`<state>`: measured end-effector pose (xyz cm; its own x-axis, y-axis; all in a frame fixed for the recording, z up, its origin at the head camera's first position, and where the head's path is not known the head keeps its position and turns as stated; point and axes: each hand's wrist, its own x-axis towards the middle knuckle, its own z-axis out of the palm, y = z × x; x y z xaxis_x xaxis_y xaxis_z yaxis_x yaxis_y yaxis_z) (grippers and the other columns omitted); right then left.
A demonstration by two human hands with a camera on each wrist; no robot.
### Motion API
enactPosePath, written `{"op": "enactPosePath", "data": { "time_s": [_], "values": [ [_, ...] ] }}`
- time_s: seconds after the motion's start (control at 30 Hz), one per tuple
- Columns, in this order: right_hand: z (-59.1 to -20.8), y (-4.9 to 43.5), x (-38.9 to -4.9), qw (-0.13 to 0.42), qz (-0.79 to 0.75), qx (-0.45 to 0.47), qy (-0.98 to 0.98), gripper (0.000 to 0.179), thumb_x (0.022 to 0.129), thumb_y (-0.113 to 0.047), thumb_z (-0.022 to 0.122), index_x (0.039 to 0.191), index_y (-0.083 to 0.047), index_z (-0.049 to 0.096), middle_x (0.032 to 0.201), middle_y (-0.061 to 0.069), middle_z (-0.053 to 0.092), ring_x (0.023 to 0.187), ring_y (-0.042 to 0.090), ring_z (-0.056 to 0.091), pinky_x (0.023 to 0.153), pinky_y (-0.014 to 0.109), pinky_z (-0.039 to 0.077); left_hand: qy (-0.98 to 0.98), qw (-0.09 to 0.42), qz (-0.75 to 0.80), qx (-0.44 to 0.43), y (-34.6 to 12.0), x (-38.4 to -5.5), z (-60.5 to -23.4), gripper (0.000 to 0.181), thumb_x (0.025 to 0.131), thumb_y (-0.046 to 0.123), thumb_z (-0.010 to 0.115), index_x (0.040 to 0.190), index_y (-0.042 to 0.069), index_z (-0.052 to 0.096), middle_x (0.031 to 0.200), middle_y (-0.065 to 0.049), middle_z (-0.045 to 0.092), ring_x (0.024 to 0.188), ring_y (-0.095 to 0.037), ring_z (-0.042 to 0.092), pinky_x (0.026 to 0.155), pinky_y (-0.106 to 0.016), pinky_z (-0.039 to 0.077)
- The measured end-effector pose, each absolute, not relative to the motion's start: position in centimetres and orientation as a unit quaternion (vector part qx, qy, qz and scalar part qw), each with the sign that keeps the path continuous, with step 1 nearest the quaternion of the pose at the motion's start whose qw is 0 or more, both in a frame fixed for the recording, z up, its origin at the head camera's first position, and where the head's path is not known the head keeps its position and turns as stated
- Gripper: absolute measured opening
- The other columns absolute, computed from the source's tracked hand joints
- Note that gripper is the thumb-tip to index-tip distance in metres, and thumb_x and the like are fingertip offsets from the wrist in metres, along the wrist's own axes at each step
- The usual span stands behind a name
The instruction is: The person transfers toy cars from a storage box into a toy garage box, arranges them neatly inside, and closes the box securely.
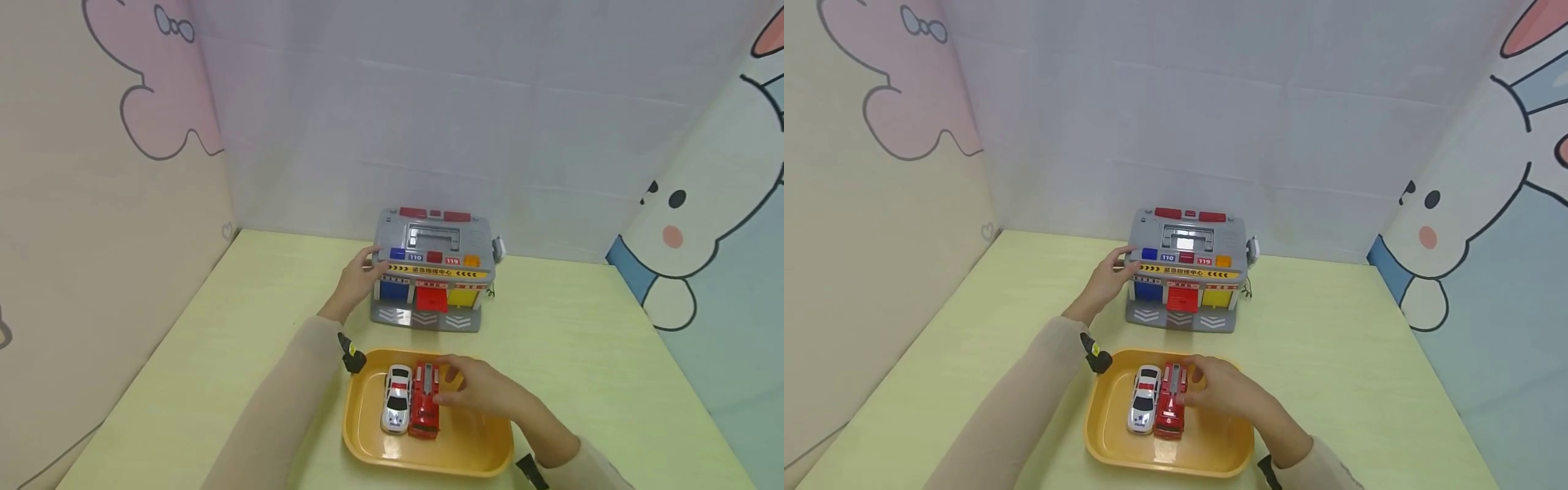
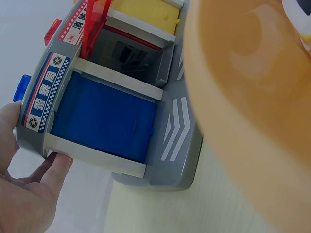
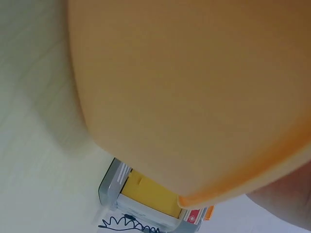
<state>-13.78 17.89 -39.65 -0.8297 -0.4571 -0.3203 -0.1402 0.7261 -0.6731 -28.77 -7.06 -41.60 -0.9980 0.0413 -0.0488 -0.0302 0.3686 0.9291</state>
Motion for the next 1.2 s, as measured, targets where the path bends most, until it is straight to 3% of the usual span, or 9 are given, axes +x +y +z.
{"op": "enactPosePath", "data": {
  "time_s": [0.23, 0.57, 0.77, 0.97, 1.2],
  "values": [
    [-40.7, 17.7, -13.7, 0.249, -0.319, -0.176, 0.897, 0.078, 0.073, -0.034, 0.087, 0.138, -0.008, 0.050, 0.102, 0.005, 0.060, 0.086, 0.023, 0.055, 0.068, 0.036, 0.051, 0.828, 0.032, 0.560, 0.003, -7.0, -28.8, -41.3, 0.052, 0.099, 0.041, 0.056, 0.146, 0.024, 0.042, 0.139, -0.016, 0.048, 0.126, -0.031, 0.048, 0.100, -0.047, 0.045],
    [-41.4, 17.3, -13.3, 0.249, -0.295, -0.195, 0.902, 0.101, 0.066, -0.044, 0.088, 0.144, -0.004, 0.039, 0.115, 0.008, 0.057, 0.101, 0.027, 0.053, 0.090, 0.051, 0.048, 0.827, 0.032, 0.561, 0.002, -7.1, -28.8, -41.5, 0.052, 0.099, 0.042, 0.056, 0.146, 0.025, 0.042, 0.139, -0.016, 0.048, 0.126, -0.032, 0.048, 0.100, -0.047, 0.044],
    [-41.7, 17.0, -12.9, 0.248, -0.288, -0.185, 0.906, 0.106, 0.065, -0.046, 0.089, 0.144, -0.001, 0.035, 0.119, 0.013, 0.055, 0.103, 0.029, 0.053, 0.093, 0.053, 0.048, 0.826, 0.032, 0.563, 0.006, -7.1, -28.8, -41.6, 0.052, 0.099, 0.041, 0.056, 0.146, 0.024, 0.042, 0.138, -0.017, 0.049, 0.126, -0.032, 0.048, 0.100, -0.048, 0.045],
    [-42.2, 16.8, -12.8, 0.264, -0.314, -0.177, 0.895, 0.106, 0.067, -0.038, 0.090, 0.145, -0.001, 0.030, 0.110, 0.008, 0.057, 0.096, 0.025, 0.054, 0.089, 0.049, 0.050, 0.827, 0.030, 0.561, 0.007, -7.1, -28.8, -41.7, 0.052, 0.099, 0.041, 0.056, 0.146, 0.023, 0.042, 0.138, -0.017, 0.049, 0.126, -0.032, 0.048, 0.100, -0.048, 0.045],
    [-42.9, 16.9, -12.6, 0.284, -0.410, -0.160, 0.852, 0.105, 0.068, -0.016, 0.090, 0.146, 0.000, 0.022, 0.104, 0.009, 0.060, 0.087, 0.021, 0.061, 0.081, 0.040, 0.054, 0.828, 0.032, 0.559, 0.004, -7.0, -28.7, -41.6, 0.052, 0.099, 0.041, 0.056, 0.146, 0.024, 0.042, 0.139, -0.017, 0.048, 0.126, -0.032, 0.047, 0.100, -0.048, 0.045]
  ]
}}
